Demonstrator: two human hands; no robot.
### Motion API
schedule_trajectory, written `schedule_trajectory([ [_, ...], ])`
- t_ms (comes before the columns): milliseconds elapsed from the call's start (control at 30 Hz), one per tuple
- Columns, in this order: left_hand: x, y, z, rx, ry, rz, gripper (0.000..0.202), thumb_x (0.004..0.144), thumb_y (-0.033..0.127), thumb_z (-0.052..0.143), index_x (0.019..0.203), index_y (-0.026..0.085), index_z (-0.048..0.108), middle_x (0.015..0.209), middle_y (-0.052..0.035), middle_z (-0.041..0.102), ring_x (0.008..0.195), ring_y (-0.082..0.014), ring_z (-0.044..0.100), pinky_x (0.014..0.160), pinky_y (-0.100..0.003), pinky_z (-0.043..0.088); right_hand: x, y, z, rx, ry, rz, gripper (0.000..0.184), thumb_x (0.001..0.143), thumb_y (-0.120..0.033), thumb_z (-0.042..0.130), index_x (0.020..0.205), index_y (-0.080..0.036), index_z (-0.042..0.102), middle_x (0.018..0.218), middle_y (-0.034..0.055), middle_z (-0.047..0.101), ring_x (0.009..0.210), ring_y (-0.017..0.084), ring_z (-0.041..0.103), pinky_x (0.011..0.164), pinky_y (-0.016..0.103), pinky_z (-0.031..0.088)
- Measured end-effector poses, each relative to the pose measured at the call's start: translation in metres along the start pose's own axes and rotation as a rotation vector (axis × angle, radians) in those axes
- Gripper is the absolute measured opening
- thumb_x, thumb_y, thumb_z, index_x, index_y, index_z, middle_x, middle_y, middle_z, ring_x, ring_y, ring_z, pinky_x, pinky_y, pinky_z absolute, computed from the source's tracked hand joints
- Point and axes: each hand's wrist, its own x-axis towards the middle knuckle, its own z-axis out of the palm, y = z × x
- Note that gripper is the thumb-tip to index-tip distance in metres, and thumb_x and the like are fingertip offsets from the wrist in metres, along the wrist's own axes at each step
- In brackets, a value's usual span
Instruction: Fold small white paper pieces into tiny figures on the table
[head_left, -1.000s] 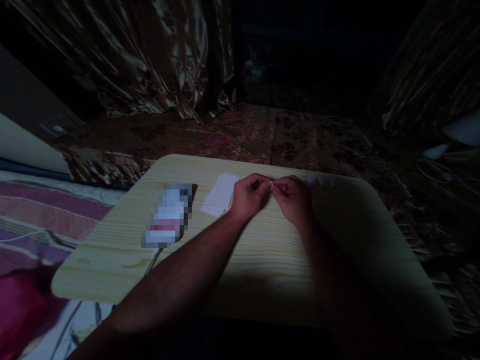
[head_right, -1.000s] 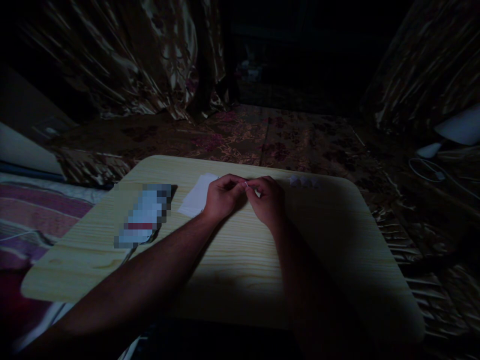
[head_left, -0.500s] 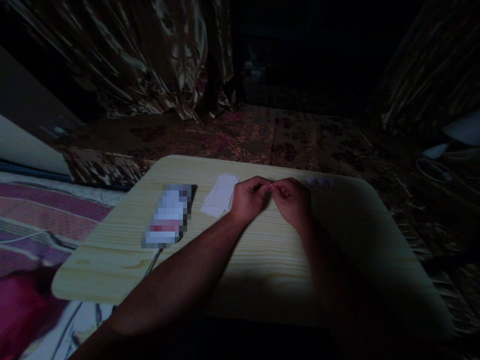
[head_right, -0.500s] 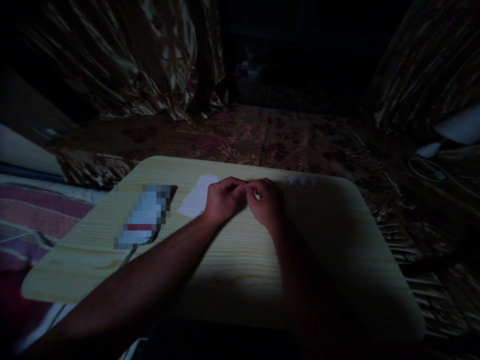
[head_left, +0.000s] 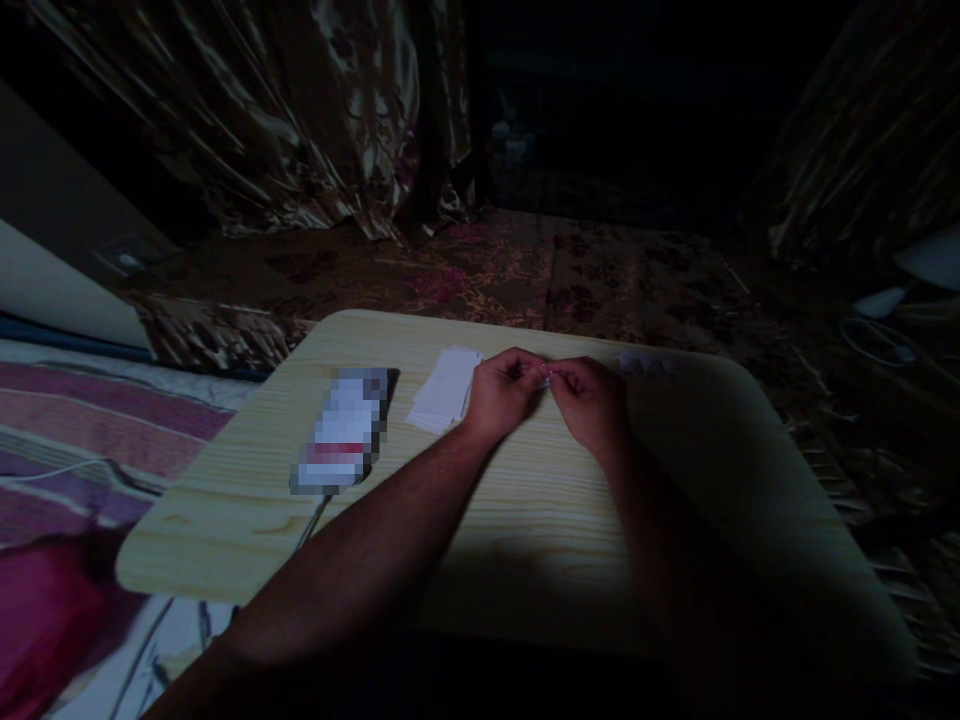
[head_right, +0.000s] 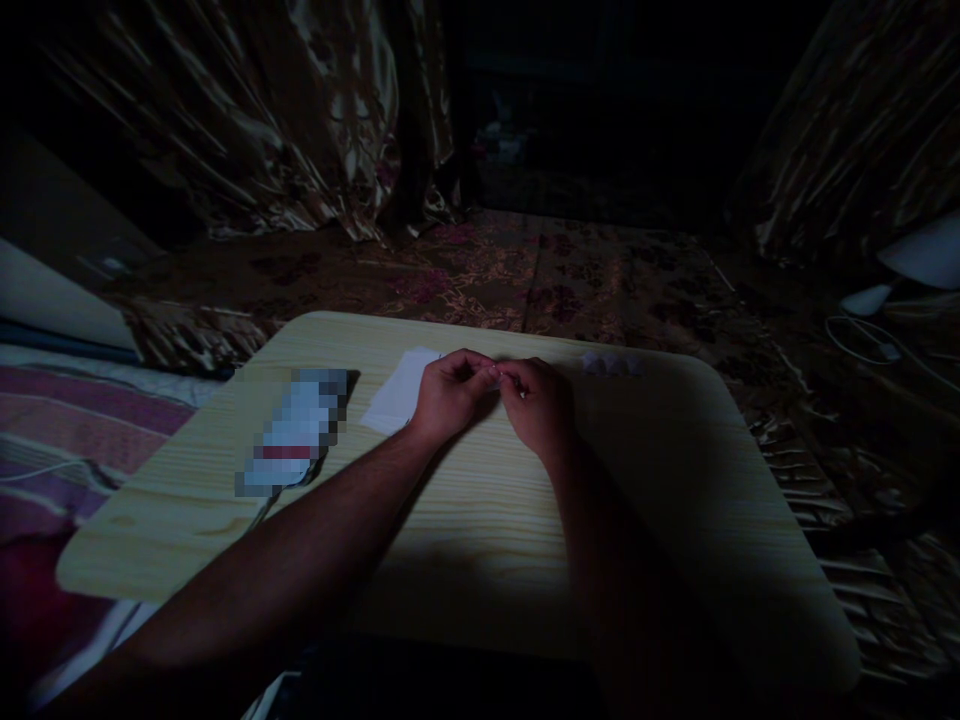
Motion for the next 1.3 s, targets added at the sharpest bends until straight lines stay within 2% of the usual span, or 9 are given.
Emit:
schedule_trajectory([
  [133,0.0008,-0.0020,-0.0012,-0.024,0.019,-0.005,0.023,0.076,0.038,0.075,0.082,0.016,0.070,0.074,-0.0013,0.069,0.067,-0.0125,0.060,0.064,-0.025,0.047,0.0003,0.0007,0.0009,-0.036,-0.005,0.040,0.013,0.087,-0.026,0.059,0.090,-0.024,0.072,0.076,0.0018,0.067,0.068,0.018,0.058,0.067,0.031,0.048],
  [300,0.0011,-0.0001,-0.0014,-0.070,0.016,-0.015,0.023,0.075,0.038,0.076,0.080,0.017,0.069,0.071,-0.0004,0.067,0.065,-0.0117,0.058,0.063,-0.024,0.046,0.0039,0.0041,0.0005,-0.076,0.078,-0.045,0.007,0.083,-0.022,0.063,0.076,-0.024,0.066,0.094,0.0058,0.070,0.097,0.023,0.061,0.092,0.040,0.048],
  [367,0.0012,0.0010,-0.0004,-0.105,-0.004,-0.019,0.026,0.073,0.039,0.078,0.080,0.016,0.069,0.072,-0.0007,0.068,0.065,-0.0115,0.059,0.064,-0.024,0.047,0.0045,0.0046,0.0005,-0.033,0.083,-0.044,0.008,0.083,-0.020,0.062,0.076,-0.024,0.064,0.098,0.0059,0.071,0.101,0.023,0.062,0.095,0.040,0.048],
  [567,0.0022,0.0013,0.0012,-0.245,-0.054,-0.121,0.034,0.063,0.039,0.086,0.081,0.014,0.071,0.075,-0.0029,0.072,0.067,-0.0117,0.062,0.068,-0.026,0.050,0.0014,0.0042,0.0025,0.018,0.022,0.064,0.009,0.085,-0.025,0.060,0.079,-0.023,0.066,0.088,0.0033,0.073,0.087,0.020,0.067,0.083,0.034,0.051],
  [800,0.0043,0.0003,-0.0008,-0.284,0.009,-0.215,0.034,0.061,0.038,0.087,0.078,0.014,0.072,0.073,-0.0030,0.072,0.063,-0.0113,0.062,0.063,-0.025,0.049,0.0017,0.0002,0.0009,0.042,0.025,0.241,0.015,0.082,-0.035,0.063,0.078,-0.023,0.070,0.073,0.0000,0.071,0.068,0.017,0.064,0.068,0.028,0.049],
  [1000,0.0035,-0.0003,0.0009,-0.357,0.013,-0.247,0.029,0.065,0.035,0.086,0.078,0.014,0.071,0.071,-0.0022,0.072,0.061,-0.0095,0.061,0.061,-0.024,0.047,0.0035,-0.0021,-0.0007,0.070,0.015,0.309,0.013,0.080,-0.034,0.062,0.076,-0.023,0.069,0.073,0.0002,0.072,0.069,0.017,0.065,0.069,0.028,0.049],
  [1300,0.0013,0.0040,0.0038,-0.359,0.000,-0.273,0.032,0.060,0.034,0.087,0.078,0.014,0.070,0.067,-0.0013,0.070,0.056,-0.0093,0.058,0.056,-0.023,0.044,0.0046,-0.0031,-0.0023,0.091,0.018,0.357,0.014,0.077,-0.035,0.063,0.073,-0.022,0.067,0.071,0.0002,0.071,0.066,0.017,0.064,0.065,0.028,0.050],
])
